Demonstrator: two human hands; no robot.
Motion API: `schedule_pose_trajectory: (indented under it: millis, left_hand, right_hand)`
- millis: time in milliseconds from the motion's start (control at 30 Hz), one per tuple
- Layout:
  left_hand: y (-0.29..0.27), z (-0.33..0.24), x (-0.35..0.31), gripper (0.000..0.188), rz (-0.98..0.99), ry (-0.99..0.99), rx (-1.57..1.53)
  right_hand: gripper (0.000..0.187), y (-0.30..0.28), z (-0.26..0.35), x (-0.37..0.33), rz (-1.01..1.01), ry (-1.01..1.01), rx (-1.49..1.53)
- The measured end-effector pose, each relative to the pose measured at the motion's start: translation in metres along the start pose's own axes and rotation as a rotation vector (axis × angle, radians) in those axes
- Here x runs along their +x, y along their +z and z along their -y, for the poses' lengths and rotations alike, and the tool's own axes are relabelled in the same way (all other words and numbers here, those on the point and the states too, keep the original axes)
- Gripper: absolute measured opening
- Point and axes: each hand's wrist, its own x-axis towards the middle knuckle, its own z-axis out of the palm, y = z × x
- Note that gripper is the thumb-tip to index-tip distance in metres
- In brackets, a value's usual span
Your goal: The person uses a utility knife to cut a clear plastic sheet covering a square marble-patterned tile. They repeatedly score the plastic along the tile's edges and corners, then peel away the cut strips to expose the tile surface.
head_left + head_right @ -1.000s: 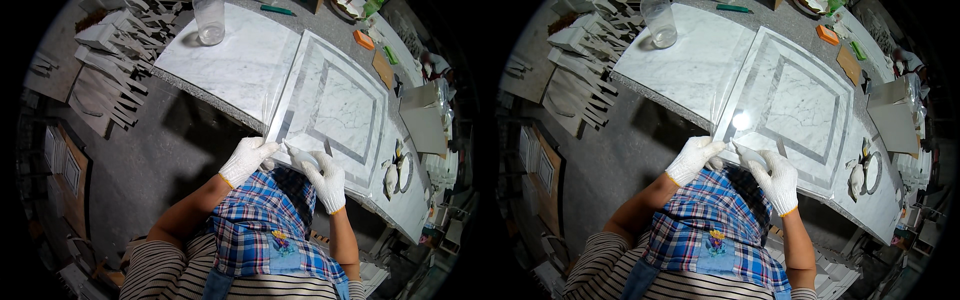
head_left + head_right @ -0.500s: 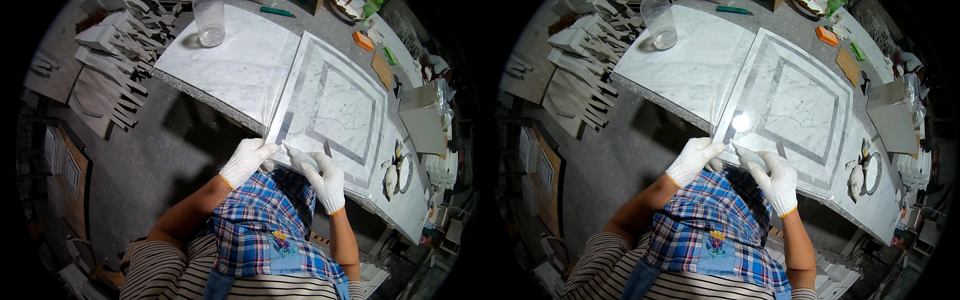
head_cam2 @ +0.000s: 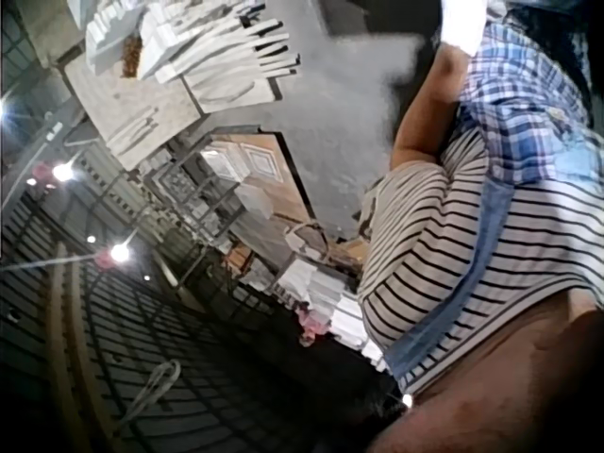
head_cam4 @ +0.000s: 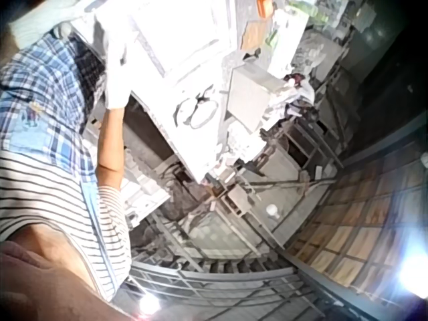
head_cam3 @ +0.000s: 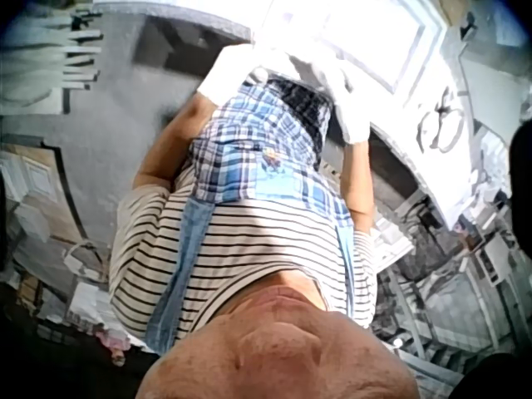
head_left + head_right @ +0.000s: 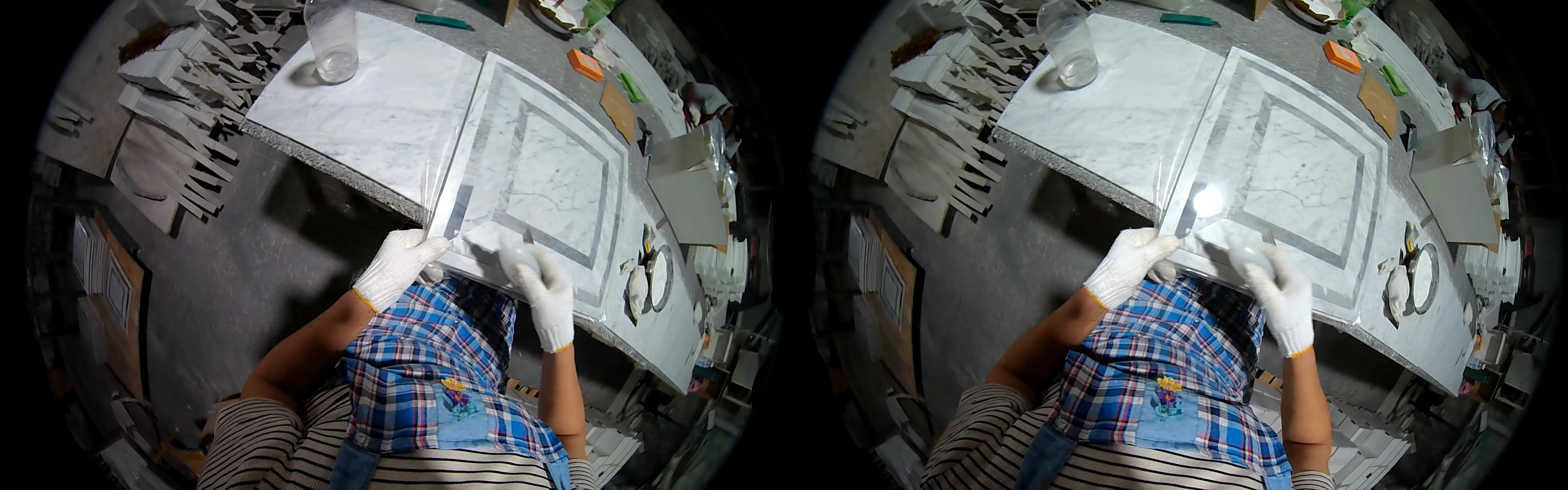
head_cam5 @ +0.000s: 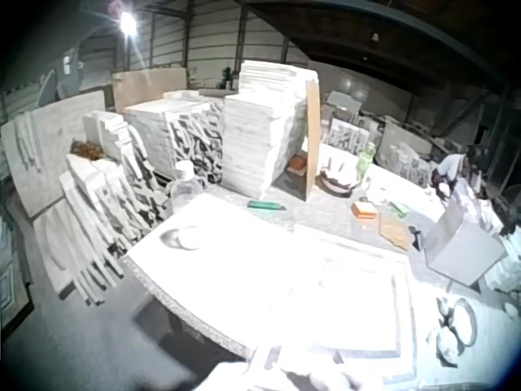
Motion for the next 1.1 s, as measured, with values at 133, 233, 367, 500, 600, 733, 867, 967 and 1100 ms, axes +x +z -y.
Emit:
schedule_pose_trajectory:
  millis: [133,233,367,500,600,733,867,967,1100]
  left_hand:
    - [-0.004,-0.002,-0.002,0.035,0.013,-0.031,-0.034]
    - [-0.001,-0.011,-0.004,0.034,0.035,-0.045,0.025]
    - [0.01,-0.021,-0.008,0.033,0.039,0.041,0.021]
    - [-0.002,0.007,0.005,0.031,-0.054,0.008,0.035]
    - [0.005,0.006,0.005,0.035,-0.032,0.036,-0.004]
    - [0.005,0.004,0.007,0.035,-0.024,0.048,-0.02]
    - [0.003,0.0,-0.003,0.034,-0.118,0.004,-0.018]
    - [0.004,-0.004,0.0,0.033,-0.084,-0.053,0.081]
    - [0.0,-0.014,-0.005,0.038,0.044,0.068,0.141]
  right_hand:
    - [0.037,-0.037,0.017,-0.001,-0.237,0.137,0.15]
    - [0.044,-0.087,-0.019,0.005,-0.543,0.035,0.048]
    - [0.037,-0.174,-0.082,0.015,-0.777,-0.01,0.143]
    - [0.041,-0.243,-0.112,0.03,-1.008,-0.107,0.01]
    - [0.045,-0.282,-0.118,0.027,-1.154,0.043,-0.088]
    - [0.055,-0.322,-0.151,0.034,-1.137,0.234,-0.283]
    - [0.066,-0.347,-0.183,0.053,-0.879,0.574,-0.818]
    - [0.065,-0.389,-0.24,0.053,-0.864,0.445,-0.857]
    - [0.053,-0.379,-0.223,0.058,-0.888,0.409,-0.295]
